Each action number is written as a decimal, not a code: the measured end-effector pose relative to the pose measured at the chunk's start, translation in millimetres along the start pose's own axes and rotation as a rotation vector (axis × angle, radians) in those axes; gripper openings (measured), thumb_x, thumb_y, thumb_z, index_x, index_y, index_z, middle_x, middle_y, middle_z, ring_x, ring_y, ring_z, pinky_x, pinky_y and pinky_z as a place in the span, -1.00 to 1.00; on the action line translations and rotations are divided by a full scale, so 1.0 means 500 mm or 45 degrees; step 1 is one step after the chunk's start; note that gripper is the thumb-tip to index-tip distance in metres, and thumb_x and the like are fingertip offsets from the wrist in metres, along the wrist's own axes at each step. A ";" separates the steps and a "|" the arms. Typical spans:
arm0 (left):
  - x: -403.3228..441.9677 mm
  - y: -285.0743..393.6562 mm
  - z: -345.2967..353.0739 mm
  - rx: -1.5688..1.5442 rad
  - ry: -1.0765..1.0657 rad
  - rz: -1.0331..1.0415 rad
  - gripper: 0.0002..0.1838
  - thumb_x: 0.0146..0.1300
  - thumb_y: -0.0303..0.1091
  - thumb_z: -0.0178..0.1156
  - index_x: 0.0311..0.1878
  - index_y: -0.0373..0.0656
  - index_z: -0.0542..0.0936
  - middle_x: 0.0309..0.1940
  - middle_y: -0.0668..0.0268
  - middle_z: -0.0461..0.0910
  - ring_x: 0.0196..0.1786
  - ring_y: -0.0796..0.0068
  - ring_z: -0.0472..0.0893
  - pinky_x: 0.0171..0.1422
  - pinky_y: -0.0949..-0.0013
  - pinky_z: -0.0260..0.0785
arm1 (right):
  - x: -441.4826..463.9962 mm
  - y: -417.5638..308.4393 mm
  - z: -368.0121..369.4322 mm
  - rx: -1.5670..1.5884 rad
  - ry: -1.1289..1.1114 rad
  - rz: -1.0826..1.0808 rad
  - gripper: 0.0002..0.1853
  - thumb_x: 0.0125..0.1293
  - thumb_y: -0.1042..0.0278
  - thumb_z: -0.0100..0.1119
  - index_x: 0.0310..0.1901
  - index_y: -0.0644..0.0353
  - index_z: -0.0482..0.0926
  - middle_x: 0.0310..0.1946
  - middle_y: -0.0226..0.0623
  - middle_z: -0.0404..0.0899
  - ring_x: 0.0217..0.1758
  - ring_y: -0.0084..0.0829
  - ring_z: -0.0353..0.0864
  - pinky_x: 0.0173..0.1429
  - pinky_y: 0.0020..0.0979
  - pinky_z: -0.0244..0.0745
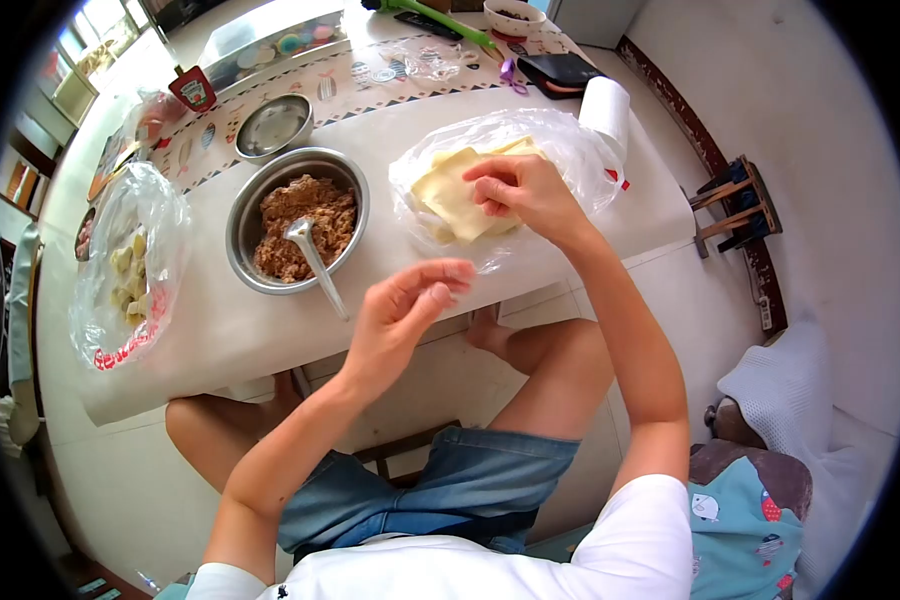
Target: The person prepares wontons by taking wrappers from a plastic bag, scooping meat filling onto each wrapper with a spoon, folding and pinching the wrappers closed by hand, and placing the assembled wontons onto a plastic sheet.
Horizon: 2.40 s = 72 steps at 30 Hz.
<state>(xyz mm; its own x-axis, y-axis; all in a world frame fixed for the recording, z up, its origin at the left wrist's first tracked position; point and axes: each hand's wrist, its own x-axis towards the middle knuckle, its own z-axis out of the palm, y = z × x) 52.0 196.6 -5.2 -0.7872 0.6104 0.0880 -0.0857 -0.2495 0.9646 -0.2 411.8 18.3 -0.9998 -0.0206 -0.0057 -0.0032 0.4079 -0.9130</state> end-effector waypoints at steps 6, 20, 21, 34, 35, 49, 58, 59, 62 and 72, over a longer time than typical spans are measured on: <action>0.086 0.014 -0.019 0.914 0.284 0.580 -0.72 0.08 -0.70 0.11 -0.13 -0.23 0.55 -0.16 0.21 0.59 -0.12 0.46 0.57 -0.10 0.47 0.42 | -0.054 0.016 0.012 -0.589 0.143 -0.627 -0.82 0.05 0.42 0.29 -0.26 0.15 0.59 -0.45 -0.40 0.54 -0.28 -0.46 0.52 -0.16 -0.41 0.48; 0.134 -0.011 0.017 0.669 0.406 0.070 -0.89 0.16 -0.52 0.19 -0.24 -0.31 0.57 -0.37 0.25 0.62 -0.39 0.56 0.61 -0.28 0.51 0.46 | -0.043 0.038 0.032 0.168 0.318 -0.297 -0.89 0.12 0.40 0.28 -0.36 0.26 0.63 -0.58 -0.39 0.58 -0.56 -0.61 0.42 -0.41 -0.56 0.35; 0.140 -0.012 0.019 0.619 0.418 0.038 -0.89 0.17 -0.52 0.19 -0.24 -0.31 0.57 -0.37 0.26 0.62 -0.40 0.57 0.61 -0.28 0.51 0.46 | -0.043 0.039 0.031 0.186 0.302 -0.279 -0.88 0.12 0.41 0.27 -0.36 0.27 0.63 -0.57 -0.39 0.58 -0.57 -0.64 0.40 -0.43 -0.57 0.34; 0.163 -0.023 0.034 0.935 0.492 0.304 -0.91 0.09 -0.60 0.17 -0.31 -0.29 0.52 -0.48 0.32 0.58 -0.44 0.65 0.55 -0.35 0.55 0.41 | -0.050 0.032 0.031 0.025 0.355 -0.493 -0.90 0.04 0.47 0.24 -0.40 0.28 0.58 -0.51 -0.24 0.57 -0.48 -0.42 0.56 -0.35 -0.43 0.47; 0.163 -0.021 0.033 0.969 0.490 0.301 -0.91 0.10 -0.58 0.16 -0.30 -0.29 0.52 -0.48 0.34 0.58 -0.43 0.68 0.54 -0.32 0.56 0.41 | -0.050 0.032 0.033 -0.008 0.363 -0.511 -0.90 0.03 0.47 0.24 -0.40 0.27 0.57 -0.51 -0.24 0.56 -0.46 -0.40 0.57 -0.33 -0.42 0.48; 0.167 -0.029 0.027 0.995 0.499 0.257 -0.93 0.08 -0.53 0.17 -0.37 -0.31 0.51 -0.59 0.28 0.54 -0.53 0.61 0.53 -0.43 0.51 0.37 | -0.052 0.035 0.029 0.082 0.594 -0.365 -0.92 0.13 0.45 0.09 -0.39 0.27 0.51 -0.53 -0.27 0.52 -0.44 -0.44 0.57 -0.30 -0.42 0.50; 0.174 -0.019 0.013 0.472 0.505 -0.093 -0.90 0.23 -0.47 0.03 -0.37 -0.29 0.46 -0.68 0.33 0.50 -0.72 0.70 0.41 -0.68 0.63 0.20 | -0.035 0.086 -0.062 1.126 0.754 0.089 -0.73 0.31 0.27 -0.10 -0.06 0.24 0.37 -0.19 -0.19 0.57 -0.21 -0.37 0.63 -0.09 -0.40 0.56; 0.175 -0.018 0.009 0.450 0.501 -0.110 -0.88 0.25 -0.44 0.02 -0.38 -0.26 0.45 -0.67 0.34 0.49 -0.73 0.70 0.40 -0.68 0.63 0.20 | -0.035 0.096 -0.072 1.143 0.793 0.073 -0.73 0.30 0.27 -0.10 -0.05 0.25 0.37 -0.19 -0.19 0.57 -0.21 -0.37 0.63 -0.09 -0.40 0.56; 0.181 -0.012 0.006 0.409 0.496 -0.155 -0.84 0.30 -0.34 0.00 -0.39 -0.17 0.42 -0.67 0.35 0.48 -0.75 0.68 0.39 -0.69 0.64 0.18 | -0.035 0.123 -0.100 1.205 0.955 0.039 -0.71 0.30 0.29 -0.10 -0.06 0.30 0.40 -0.19 -0.16 0.57 -0.19 -0.36 0.62 -0.10 -0.40 0.56; 0.152 0.032 0.020 0.780 0.554 -0.151 -0.63 0.20 -0.39 0.16 0.04 -0.31 0.39 -0.60 0.31 0.52 -0.63 0.64 0.46 -0.60 0.59 0.27 | -0.079 0.031 -0.113 0.840 0.993 -0.138 -0.79 0.33 0.29 -0.03 -0.10 0.21 0.43 -0.41 -0.37 0.55 -0.40 -0.58 0.57 -0.31 -0.50 0.51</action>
<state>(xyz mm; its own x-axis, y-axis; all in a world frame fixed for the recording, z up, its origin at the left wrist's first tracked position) -3.2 246.6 19.5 -0.9746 0.2236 -0.0082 0.0698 0.3386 0.9383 38.1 470.4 27.5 -0.7312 0.6672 0.1420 -0.3173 -0.1484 -0.9366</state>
